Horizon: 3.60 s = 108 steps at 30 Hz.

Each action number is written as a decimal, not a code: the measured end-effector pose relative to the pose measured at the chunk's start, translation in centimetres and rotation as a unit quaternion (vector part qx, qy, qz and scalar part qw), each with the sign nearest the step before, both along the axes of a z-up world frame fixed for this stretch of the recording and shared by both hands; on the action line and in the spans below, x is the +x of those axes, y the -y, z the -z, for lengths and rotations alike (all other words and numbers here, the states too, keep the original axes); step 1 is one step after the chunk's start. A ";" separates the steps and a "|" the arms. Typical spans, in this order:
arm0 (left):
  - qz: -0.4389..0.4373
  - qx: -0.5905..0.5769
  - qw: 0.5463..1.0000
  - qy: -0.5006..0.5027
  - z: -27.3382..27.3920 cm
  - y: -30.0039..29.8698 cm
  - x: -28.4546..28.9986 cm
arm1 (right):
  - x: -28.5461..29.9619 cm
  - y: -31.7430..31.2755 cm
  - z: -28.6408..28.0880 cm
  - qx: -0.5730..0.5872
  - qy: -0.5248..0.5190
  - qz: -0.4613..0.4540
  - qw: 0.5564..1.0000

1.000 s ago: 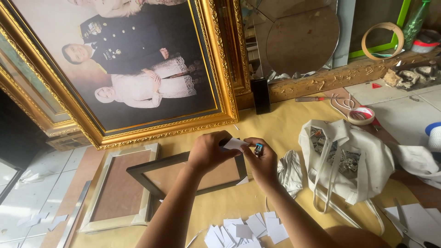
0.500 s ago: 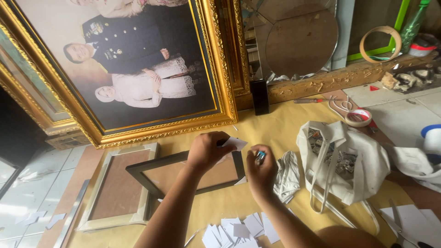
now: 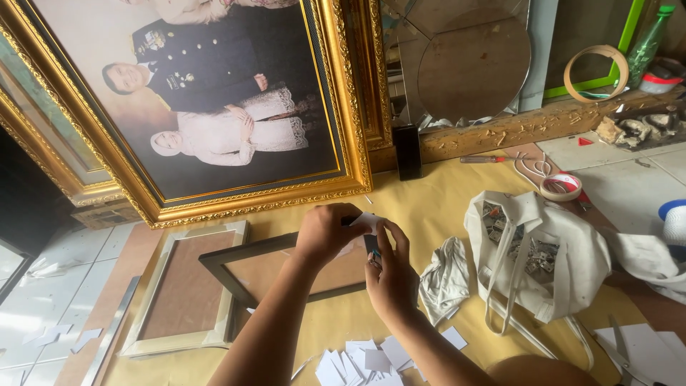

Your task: The person sits on the floor and assembles a picture frame by attaching small white paper pieces to the corners of the frame's back using a stapler. They then wipe the frame with a cloth and handle a plastic sheet.

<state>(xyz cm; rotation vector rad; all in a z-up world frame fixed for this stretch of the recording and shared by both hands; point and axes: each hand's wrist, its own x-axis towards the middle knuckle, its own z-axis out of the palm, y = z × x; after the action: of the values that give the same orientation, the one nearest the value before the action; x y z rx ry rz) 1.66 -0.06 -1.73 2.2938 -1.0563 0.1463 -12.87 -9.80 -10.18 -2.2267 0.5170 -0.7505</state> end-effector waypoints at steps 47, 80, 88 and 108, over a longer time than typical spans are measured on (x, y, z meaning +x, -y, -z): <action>0.080 0.043 0.967 0.239 7.2 -7.2 -19.3 | -11.6 6.2 1.1 -0.156 0.002 -0.342 0.927; 0.059 -0.031 0.976 0.210 9.1 -8.7 -21.9 | -13.6 4.5 0.8 -0.371 0.061 -0.297 0.878; 0.070 -0.038 0.978 0.195 8.7 -9.9 -22.1 | -14.2 3.5 0.4 -0.377 0.072 -0.313 0.869; 0.124 0.030 0.991 -0.044 -2.3 -7.7 -11.8 | -9.2 3.8 -3.7 0.086 0.042 -0.204 0.974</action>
<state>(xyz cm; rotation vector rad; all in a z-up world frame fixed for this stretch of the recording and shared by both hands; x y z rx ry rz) -10.11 7.67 0.52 2.1759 -1.3038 -0.0875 -22.11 -13.62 -6.46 -2.0358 0.0713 -0.5559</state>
